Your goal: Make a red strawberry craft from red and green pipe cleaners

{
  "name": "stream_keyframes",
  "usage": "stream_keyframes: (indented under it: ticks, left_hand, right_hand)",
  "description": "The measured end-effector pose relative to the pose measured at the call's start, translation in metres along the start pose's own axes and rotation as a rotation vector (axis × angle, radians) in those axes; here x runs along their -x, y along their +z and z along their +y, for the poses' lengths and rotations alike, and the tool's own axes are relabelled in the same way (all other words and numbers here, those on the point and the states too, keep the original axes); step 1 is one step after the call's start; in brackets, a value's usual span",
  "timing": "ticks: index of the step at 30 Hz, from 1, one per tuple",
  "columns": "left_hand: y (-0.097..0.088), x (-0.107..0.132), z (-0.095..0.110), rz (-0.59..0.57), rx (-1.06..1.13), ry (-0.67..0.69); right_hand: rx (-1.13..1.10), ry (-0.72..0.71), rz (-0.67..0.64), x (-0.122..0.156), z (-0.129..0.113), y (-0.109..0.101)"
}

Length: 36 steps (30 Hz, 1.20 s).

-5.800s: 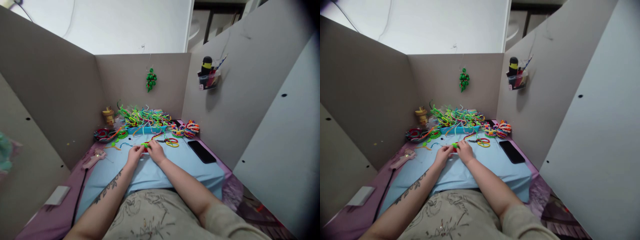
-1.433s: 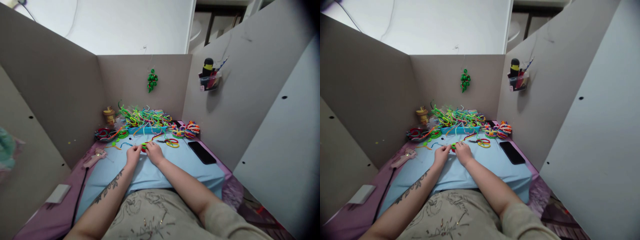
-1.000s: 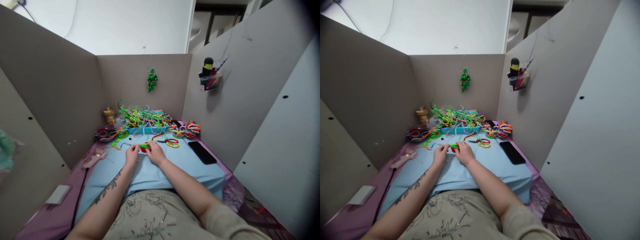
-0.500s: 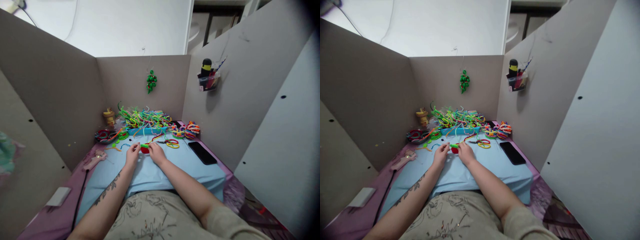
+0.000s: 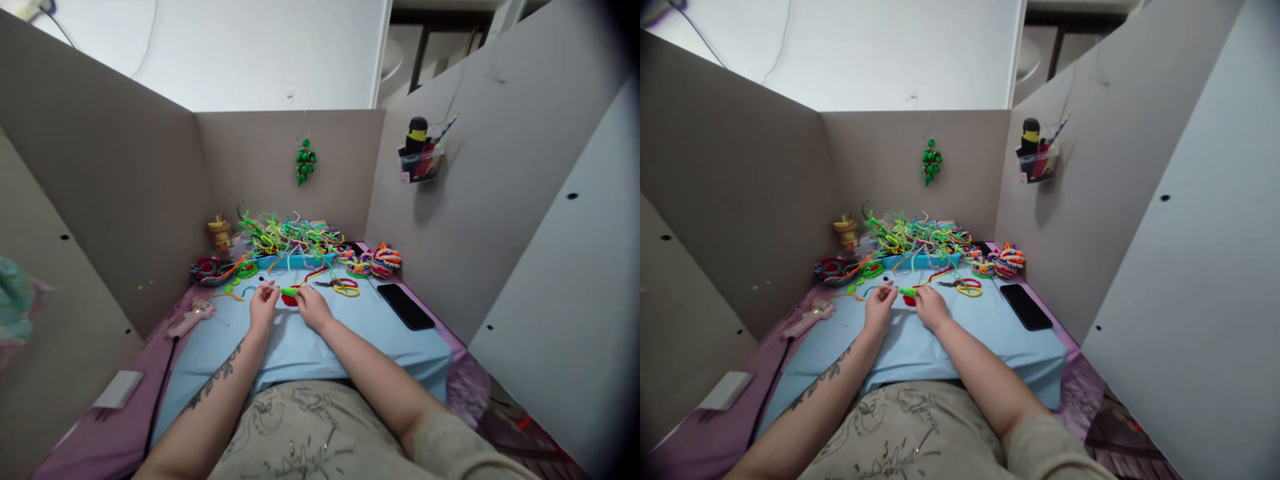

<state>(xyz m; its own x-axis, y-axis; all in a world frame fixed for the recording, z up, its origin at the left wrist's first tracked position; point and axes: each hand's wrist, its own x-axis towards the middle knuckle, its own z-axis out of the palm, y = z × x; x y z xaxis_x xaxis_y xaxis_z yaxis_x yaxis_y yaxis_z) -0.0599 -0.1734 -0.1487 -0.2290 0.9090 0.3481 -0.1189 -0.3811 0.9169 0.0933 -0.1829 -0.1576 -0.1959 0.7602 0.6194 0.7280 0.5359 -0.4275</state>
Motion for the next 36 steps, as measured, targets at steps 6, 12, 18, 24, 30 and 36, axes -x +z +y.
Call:
stream_keyframes:
  ticks: [6, 12, 18, 24, 30, 36]
  left_hand:
    - [0.001, -0.001, -0.005, 0.003, -0.01, 0.041]
    - [0.001, 0.0, -0.008, -0.004, -0.047, 0.062]
    - [0.001, 0.003, -0.002, 0.03, -0.085, 0.019]
    - [0.001, 0.001, -0.007, 0.013, -0.104, 0.022]
    - [0.0, 0.0, -0.012, 0.035, -0.135, -0.014]
    - [0.001, 0.0, -0.01, 0.028, -0.112, -0.052]
  right_hand:
    - [-0.017, 0.011, -0.017, 0.0, -0.002, -0.001]
    - [-0.003, 0.02, -0.013, 0.0, -0.003, -0.002]
    - [0.01, 0.031, 0.007, -0.001, -0.003, -0.003]
    - [0.039, 0.017, 0.013, -0.001, -0.004, -0.004]
    - [0.026, 0.025, 0.009, -0.001, -0.004, -0.003]
    - [0.02, 0.055, 0.018, -0.001, -0.004, -0.004]
